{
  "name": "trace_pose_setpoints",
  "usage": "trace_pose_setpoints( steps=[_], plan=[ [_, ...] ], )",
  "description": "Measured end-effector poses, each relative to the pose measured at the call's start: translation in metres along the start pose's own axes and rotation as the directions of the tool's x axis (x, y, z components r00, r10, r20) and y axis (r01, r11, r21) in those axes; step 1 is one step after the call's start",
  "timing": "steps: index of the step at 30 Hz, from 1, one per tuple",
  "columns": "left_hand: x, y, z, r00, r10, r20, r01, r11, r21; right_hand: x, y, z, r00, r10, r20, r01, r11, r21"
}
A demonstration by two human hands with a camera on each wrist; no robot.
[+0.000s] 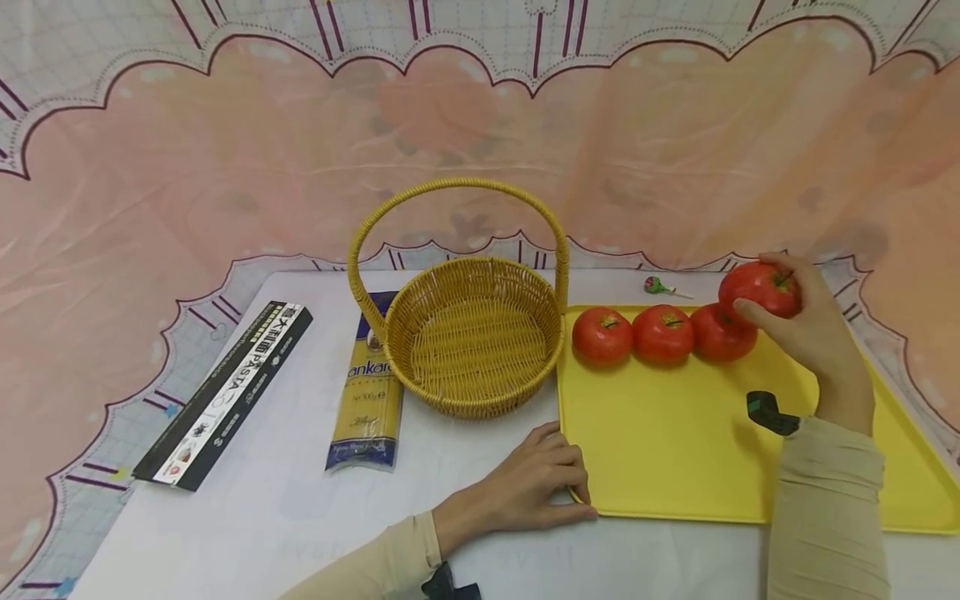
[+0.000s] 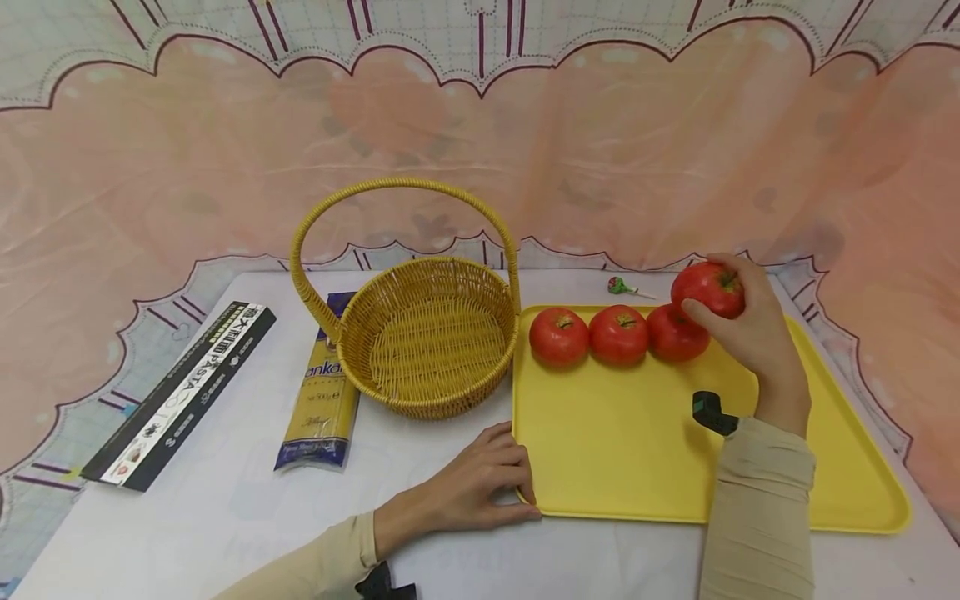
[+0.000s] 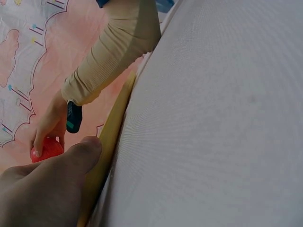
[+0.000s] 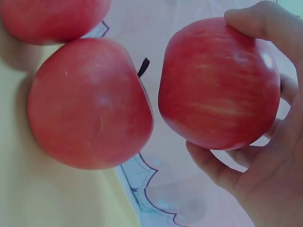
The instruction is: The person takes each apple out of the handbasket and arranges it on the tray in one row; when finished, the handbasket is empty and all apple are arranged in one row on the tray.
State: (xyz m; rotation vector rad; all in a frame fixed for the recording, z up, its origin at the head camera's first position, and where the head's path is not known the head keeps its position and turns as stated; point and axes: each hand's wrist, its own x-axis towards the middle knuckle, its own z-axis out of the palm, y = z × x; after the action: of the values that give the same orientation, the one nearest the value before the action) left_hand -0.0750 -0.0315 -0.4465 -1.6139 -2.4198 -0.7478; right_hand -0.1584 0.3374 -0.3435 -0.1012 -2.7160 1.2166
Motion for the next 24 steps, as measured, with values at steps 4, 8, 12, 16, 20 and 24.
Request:
trace_pose_setpoints(
  steps=[4,8,12,16,20,24],
  plan=[
    [0.0,0.0,0.0,1.0,-0.005,0.002,0.005,1.0,-0.013,0.0,0.003,-0.002,1.0,0.026,-0.005,-0.026,1.0,0.014],
    [0.0,0.001,-0.001,1.0,-0.004,0.003,0.004,1.0,0.0,0.001,0.007,-0.002,0.998,0.052,-0.022,-0.052,0.998,0.044],
    [0.0,0.0,0.0,1.0,-0.003,0.003,0.003,1.0,0.002,0.001,0.011,-0.002,0.997,0.07,-0.029,-0.068,0.996,0.059],
    [0.001,0.0,0.0,1.0,0.0,0.001,0.0,1.0,-0.005,0.002,0.015,-0.004,0.996,0.083,-0.039,-0.081,0.996,0.031],
    [0.001,-0.001,0.0,1.0,0.004,-0.008,-0.004,1.0,-0.005,0.004,0.018,-0.003,0.993,0.094,-0.064,-0.093,0.995,0.022],
    [0.001,-0.001,0.0,1.0,0.004,-0.015,-0.005,1.0,-0.02,0.004,0.022,-0.002,0.989,0.114,-0.098,-0.111,0.993,0.034]
  ],
)
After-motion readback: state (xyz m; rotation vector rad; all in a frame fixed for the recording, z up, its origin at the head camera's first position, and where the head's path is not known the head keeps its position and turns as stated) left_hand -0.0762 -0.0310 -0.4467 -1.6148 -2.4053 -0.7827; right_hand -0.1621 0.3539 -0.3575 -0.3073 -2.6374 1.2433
